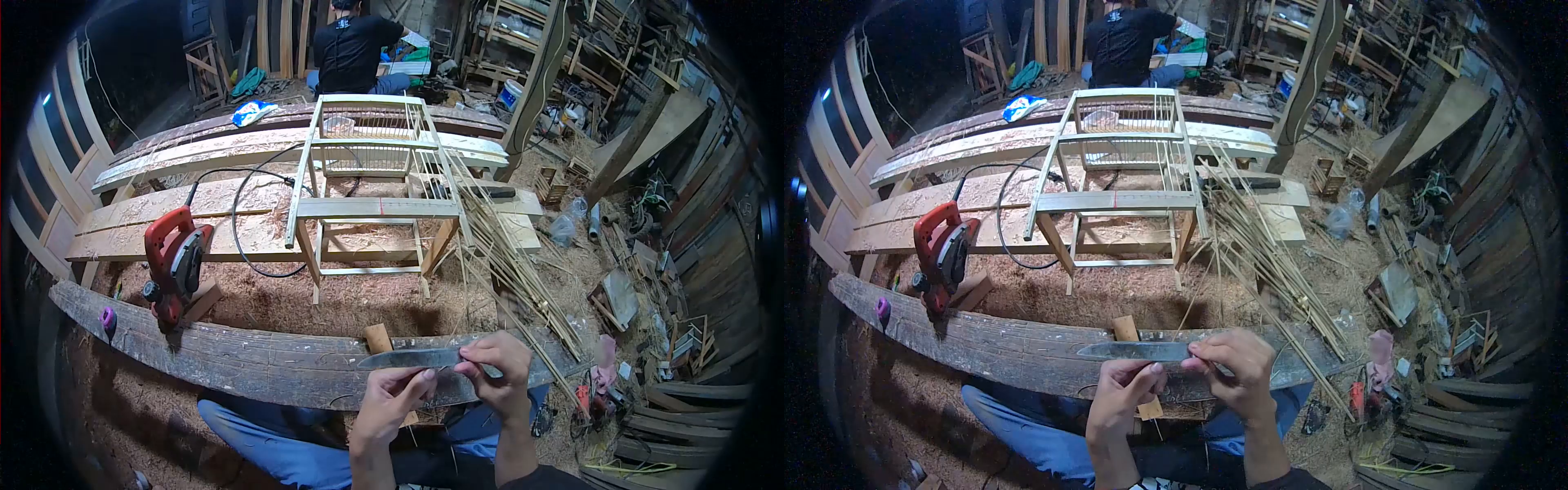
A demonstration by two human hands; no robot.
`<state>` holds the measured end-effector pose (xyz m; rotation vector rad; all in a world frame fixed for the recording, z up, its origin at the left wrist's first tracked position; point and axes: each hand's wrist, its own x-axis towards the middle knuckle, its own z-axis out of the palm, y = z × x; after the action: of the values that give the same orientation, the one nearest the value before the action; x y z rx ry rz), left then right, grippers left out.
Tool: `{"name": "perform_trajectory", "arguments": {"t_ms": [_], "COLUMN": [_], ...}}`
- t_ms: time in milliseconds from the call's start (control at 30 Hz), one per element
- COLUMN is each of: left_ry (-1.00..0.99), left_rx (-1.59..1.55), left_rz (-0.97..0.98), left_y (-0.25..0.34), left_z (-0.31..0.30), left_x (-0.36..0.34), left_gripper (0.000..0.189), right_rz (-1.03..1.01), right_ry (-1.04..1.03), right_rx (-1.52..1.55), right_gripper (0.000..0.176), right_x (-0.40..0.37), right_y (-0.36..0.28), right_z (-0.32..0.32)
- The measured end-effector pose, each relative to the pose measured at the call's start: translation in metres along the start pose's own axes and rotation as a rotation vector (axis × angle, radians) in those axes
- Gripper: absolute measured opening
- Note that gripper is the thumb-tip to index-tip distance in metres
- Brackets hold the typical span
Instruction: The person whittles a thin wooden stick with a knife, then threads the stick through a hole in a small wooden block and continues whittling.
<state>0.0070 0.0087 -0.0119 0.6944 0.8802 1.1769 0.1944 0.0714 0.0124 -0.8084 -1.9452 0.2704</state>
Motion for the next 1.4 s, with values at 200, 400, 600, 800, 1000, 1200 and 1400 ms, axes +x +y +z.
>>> {"name": "perform_trajectory", "arguments": {"t_ms": [200, 400, 600, 800, 1000, 1200, 1400], "left_ry": [0.055, 0.023, 0.023, 0.011, 0.108, 0.094, 0.127], "left_rx": [-0.186, -0.197, -0.185, -0.163, -0.096, -0.202, -0.156], "left_rz": [0.054, 0.026, 0.074, 0.099, 0.159, 0.191, 0.077], "left_y": [-0.001, 0.003, -0.001, 0.003, 0.022, 0.011, -0.001], "left_z": [0.012, 0.006, 0.007, 0.013, -0.003, 0.002, 0.008], "left_x": [-0.005, -0.008, -0.009, -0.008, -0.026, -0.006, -0.011], "left_gripper": [0.043, 0.044, 0.041, 0.04, 0.03, 0.03, 0.038], "right_rz": [-0.009, -0.05, -0.147, -0.146, 0.048, -0.017, -0.047], "right_ry": [-0.14, -0.087, -0.07, -0.05, 0.263, 0.173, -0.061], "right_rx": [0.012, 0.032, -0.061, -0.093, -0.282, -0.039, 0.033], "right_gripper": [0.025, 0.029, 0.029, 0.026, 0.022, 0.023, 0.029], "right_x": [0.003, 0.0, 0.003, -0.001, 0.005, -0.01, -0.002], "right_y": [-0.017, -0.011, -0.006, 0.001, 0.032, 0.002, -0.014], "right_z": [0.0, 0.008, 0.002, -0.001, -0.039, -0.01, 0.011]}}
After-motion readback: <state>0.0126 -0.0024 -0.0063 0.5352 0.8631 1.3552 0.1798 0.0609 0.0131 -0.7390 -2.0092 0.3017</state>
